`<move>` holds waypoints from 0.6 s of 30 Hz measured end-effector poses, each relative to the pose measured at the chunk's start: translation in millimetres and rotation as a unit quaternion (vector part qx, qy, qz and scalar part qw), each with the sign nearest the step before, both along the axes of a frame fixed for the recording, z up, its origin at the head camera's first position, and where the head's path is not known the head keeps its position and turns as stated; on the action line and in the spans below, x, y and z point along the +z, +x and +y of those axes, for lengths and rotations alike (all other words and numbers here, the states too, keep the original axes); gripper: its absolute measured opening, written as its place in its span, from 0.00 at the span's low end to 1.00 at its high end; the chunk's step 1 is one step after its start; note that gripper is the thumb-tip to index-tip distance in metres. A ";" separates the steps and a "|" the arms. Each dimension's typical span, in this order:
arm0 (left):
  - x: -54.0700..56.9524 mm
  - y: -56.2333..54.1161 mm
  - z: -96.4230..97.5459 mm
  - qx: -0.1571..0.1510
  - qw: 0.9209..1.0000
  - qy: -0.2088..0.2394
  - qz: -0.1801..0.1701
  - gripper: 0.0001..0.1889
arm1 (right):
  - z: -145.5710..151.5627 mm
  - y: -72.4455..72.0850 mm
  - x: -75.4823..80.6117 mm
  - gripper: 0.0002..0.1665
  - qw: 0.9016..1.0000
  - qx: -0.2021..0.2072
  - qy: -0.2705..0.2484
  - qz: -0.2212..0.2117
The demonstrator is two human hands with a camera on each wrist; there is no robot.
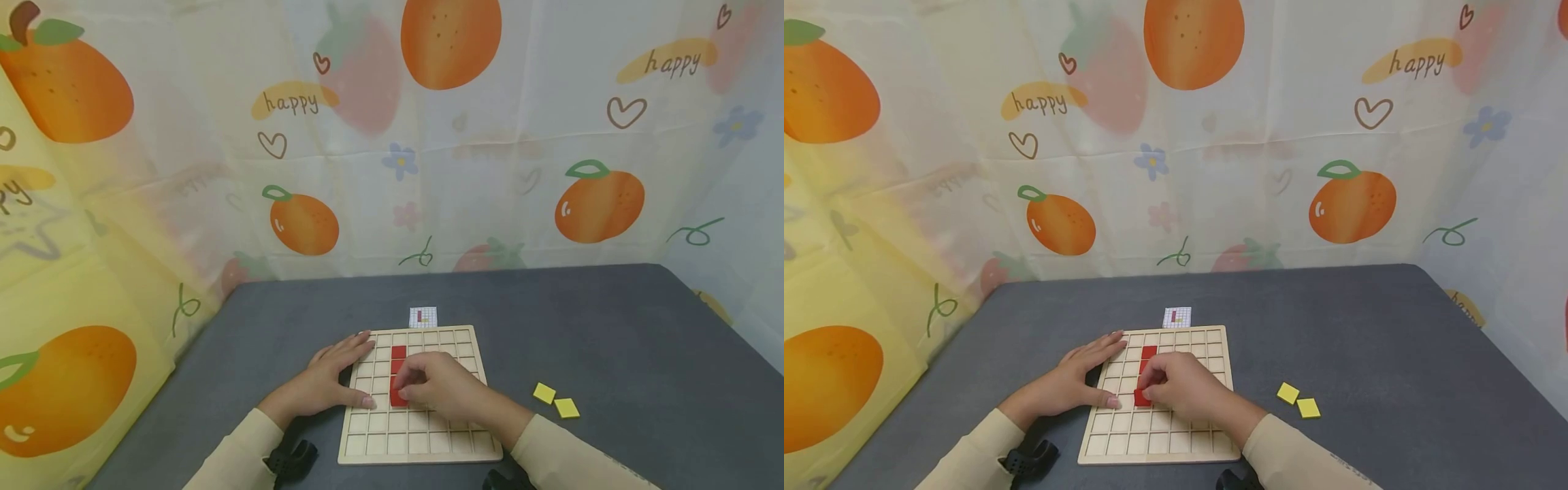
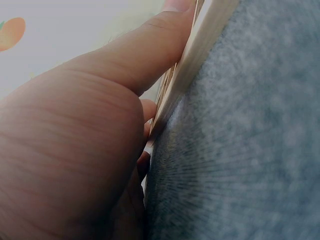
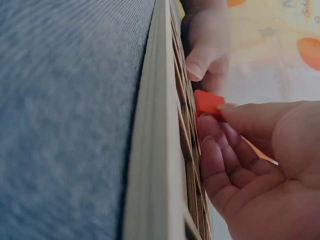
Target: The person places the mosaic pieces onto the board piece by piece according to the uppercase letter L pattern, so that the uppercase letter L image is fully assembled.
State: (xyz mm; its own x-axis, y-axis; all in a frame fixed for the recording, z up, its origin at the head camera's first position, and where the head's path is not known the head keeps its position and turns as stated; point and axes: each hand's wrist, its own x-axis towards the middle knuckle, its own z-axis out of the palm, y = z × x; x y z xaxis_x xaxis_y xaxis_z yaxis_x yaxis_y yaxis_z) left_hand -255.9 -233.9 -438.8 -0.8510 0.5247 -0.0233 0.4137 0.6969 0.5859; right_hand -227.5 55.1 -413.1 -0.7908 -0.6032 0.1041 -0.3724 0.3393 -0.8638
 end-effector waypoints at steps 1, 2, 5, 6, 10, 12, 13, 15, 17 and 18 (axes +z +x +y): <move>-0.1 0.1 0.2 0.000 1.000 -0.001 0.000 0.57 | -0.4 0.2 -0.8 0.07 1.000 -0.001 0.004 0.000; -0.3 0.1 0.2 0.001 1.000 -0.001 0.000 0.57 | -0.6 0.5 -1.3 0.07 1.000 -0.001 0.008 0.002; -0.3 0.2 0.4 0.003 1.000 -0.002 0.002 0.57 | -1.4 1.3 -1.6 0.07 1.000 0.000 0.018 0.007; -0.2 0.3 0.2 0.003 1.000 -0.002 0.002 0.57 | -1.6 1.6 -1.5 0.07 1.000 0.001 0.021 0.010; 0.1 0.6 0.1 0.004 1.000 -0.003 0.003 0.57 | -2.1 2.1 -1.7 0.07 0.999 0.001 0.029 0.021; 0.2 0.7 0.1 0.004 1.000 -0.002 0.003 0.57 | -2.0 2.1 -1.9 0.08 0.999 0.000 0.029 0.023; 0.2 0.6 0.1 0.004 1.000 -0.001 0.003 0.57 | -1.9 2.1 -2.0 0.08 0.999 0.000 0.030 0.024; 0.1 0.4 0.3 0.004 1.000 0.000 0.003 0.57 | -1.6 2.1 -2.3 0.09 0.999 -0.001 0.032 0.026; -0.3 0.0 0.4 0.003 1.000 0.000 0.003 0.57 | -1.3 2.0 -2.8 0.09 0.999 -0.002 0.035 0.027; -0.5 -0.2 0.4 0.003 1.000 0.000 0.003 0.57 | -1.2 1.9 -3.0 0.09 0.999 -0.003 0.039 0.030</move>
